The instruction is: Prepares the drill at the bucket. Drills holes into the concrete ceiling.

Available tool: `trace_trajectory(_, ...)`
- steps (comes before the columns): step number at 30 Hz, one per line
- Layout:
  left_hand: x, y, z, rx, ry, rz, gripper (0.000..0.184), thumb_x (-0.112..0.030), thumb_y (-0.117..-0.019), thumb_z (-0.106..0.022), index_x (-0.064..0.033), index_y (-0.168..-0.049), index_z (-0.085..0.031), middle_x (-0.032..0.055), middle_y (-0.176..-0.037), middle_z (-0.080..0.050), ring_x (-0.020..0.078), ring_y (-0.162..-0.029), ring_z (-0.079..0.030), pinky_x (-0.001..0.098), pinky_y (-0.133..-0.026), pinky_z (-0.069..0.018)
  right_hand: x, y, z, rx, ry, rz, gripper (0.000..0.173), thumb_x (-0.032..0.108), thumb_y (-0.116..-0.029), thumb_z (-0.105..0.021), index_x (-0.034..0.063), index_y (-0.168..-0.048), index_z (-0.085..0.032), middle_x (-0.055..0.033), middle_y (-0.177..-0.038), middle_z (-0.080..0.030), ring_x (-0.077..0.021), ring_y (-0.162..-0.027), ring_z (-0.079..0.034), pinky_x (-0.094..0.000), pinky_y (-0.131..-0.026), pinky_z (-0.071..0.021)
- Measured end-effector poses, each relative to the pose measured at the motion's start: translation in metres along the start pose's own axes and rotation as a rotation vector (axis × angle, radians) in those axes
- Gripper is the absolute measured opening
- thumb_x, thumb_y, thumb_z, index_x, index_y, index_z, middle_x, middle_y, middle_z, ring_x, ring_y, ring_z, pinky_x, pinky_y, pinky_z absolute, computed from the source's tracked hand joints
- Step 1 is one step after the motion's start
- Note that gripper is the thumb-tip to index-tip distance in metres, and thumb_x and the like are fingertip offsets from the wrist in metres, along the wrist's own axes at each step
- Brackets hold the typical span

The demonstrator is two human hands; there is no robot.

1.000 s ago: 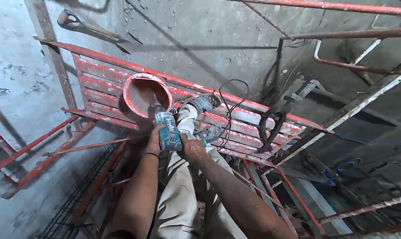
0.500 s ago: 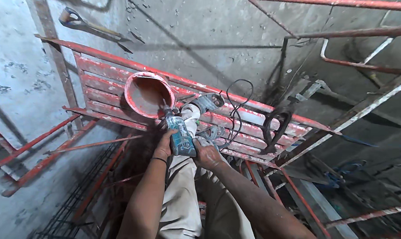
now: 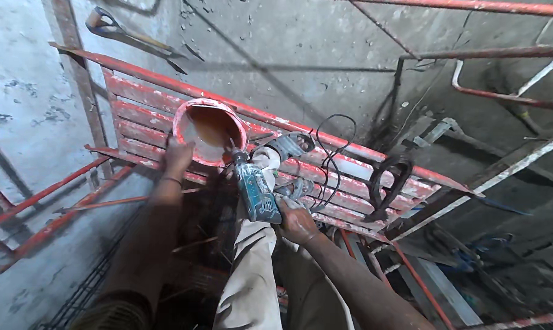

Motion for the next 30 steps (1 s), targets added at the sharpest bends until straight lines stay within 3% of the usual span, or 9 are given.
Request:
trace_trajectory(2, -0.023, -0.033, 0.028, -0.090, -0.207, -0.053, 0.068, -0.049, -0.0963, -0.063, 0.0053, -0.136, -0.055, 0.0361, -0.132, -0.056, 0.0507, -0.126, -0.054, 0.0698, -0.103, -0.0408, -0.002, 0.001, 0.001, -0.022, -0.014, 0.008, 0.071, 0.038, -0.0873, -0.067, 0.0012, -0.146, -0.050, -0.0215, -0.136, -0.063, -0.0377, -0.122, -0.064, -0.0551, -0.100, -0.0502)
trace_trajectory(4, -0.047, -0.054, 0.036, -0.037, -0.342, -0.112, 0.077, -0.052, -0.0986, -0.056, 0.0101, -0.143, -0.046, 0.0389, -0.140, -0.048, 0.0524, -0.133, -0.047, 0.0697, -0.109, -0.0358, -0.005, 0.001, 0.003, -0.051, -0.025, 0.026, 0.069, 0.037, -0.0867, -0.067, 0.0004, -0.144, -0.052, -0.0220, -0.135, -0.063, -0.0378, -0.122, -0.064, -0.0551, -0.100, -0.0510)
trace_trajectory(7, -0.076, -0.067, 0.027, 0.056, -0.420, -0.220, 0.064, -0.046, -0.1039, -0.052, 0.0028, -0.144, -0.048, 0.0351, -0.137, -0.054, 0.0510, -0.131, -0.050, 0.0701, -0.107, -0.0367, -0.009, 0.003, 0.002, -0.074, -0.028, 0.044, 0.070, 0.035, -0.0850, -0.069, -0.0003, -0.144, -0.053, -0.0225, -0.136, -0.063, -0.0387, -0.122, -0.064, -0.0550, -0.100, -0.0512)
trace_trajectory(11, -0.099, -0.056, 0.019, 0.005, -0.465, -0.322, 0.047, -0.031, -0.1072, -0.049, 0.0052, -0.138, -0.053, 0.0350, -0.132, -0.057, 0.0514, -0.127, -0.054, 0.0688, -0.106, -0.0389, -0.012, 0.004, 0.001, -0.059, -0.001, 0.032, 0.071, 0.033, -0.0839, -0.071, 0.0001, -0.144, -0.052, -0.0220, -0.138, -0.062, -0.0376, -0.126, -0.061, -0.0540, -0.105, -0.0478)
trace_trajectory(14, -0.100, -0.036, 0.015, -0.018, -0.479, -0.379, 0.043, -0.028, -0.1073, -0.050, 0.0039, -0.134, -0.056, 0.0343, -0.124, -0.061, 0.0518, -0.120, -0.059, 0.0698, -0.101, -0.0425, -0.016, 0.006, 0.003, -0.028, 0.035, 0.001, 0.070, 0.032, -0.0847, -0.070, 0.0005, -0.144, -0.052, -0.0218, -0.138, -0.061, -0.0374, -0.125, -0.062, -0.0544, -0.104, -0.0479)
trace_trajectory(18, -0.091, -0.009, 0.007, -0.013, -0.488, -0.375, 0.044, -0.028, -0.1074, -0.049, 0.0042, -0.136, -0.056, 0.0339, -0.126, -0.061, 0.0506, -0.123, -0.057, 0.0680, -0.104, -0.0420, -0.028, 0.004, 0.004, 0.036, 0.103, -0.024, 0.067, 0.034, -0.0895, -0.065, 0.0034, -0.147, -0.049, -0.0212, -0.142, -0.059, -0.0373, -0.128, -0.059, -0.0565, -0.107, -0.0446)
trace_trajectory(24, -0.080, -0.004, 0.003, -0.027, -0.455, -0.359, 0.035, -0.024, -0.1066, -0.051, 0.0022, -0.129, -0.059, 0.0322, -0.116, -0.065, 0.0505, -0.112, -0.063, 0.0700, -0.095, -0.0462, -0.035, -0.002, 0.012, 0.029, 0.167, 0.026, 0.058, 0.022, -0.0908, -0.062, 0.0047, -0.146, -0.051, -0.0197, -0.138, -0.061, -0.0360, -0.128, -0.059, -0.0567, -0.109, -0.0426)
trace_trajectory(30, -0.090, 0.004, 0.001, -0.014, -0.510, -0.364, 0.037, -0.025, -0.1070, -0.050, 0.0013, -0.132, -0.058, 0.0313, -0.119, -0.065, 0.0494, -0.117, -0.061, 0.0678, -0.099, -0.0452, -0.040, -0.003, 0.011, 0.059, 0.182, 0.016, 0.060, 0.021, -0.0903, -0.063, 0.0049, -0.146, -0.050, -0.0190, -0.142, -0.058, -0.0357, -0.131, -0.057, -0.0558, -0.110, -0.0412)
Point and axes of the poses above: each hand's wrist, its own y-axis away from the middle knuckle, its own z-axis out of the back of the hand, x = y × z, the point moved 9 cm from there along -y, towards the middle knuckle
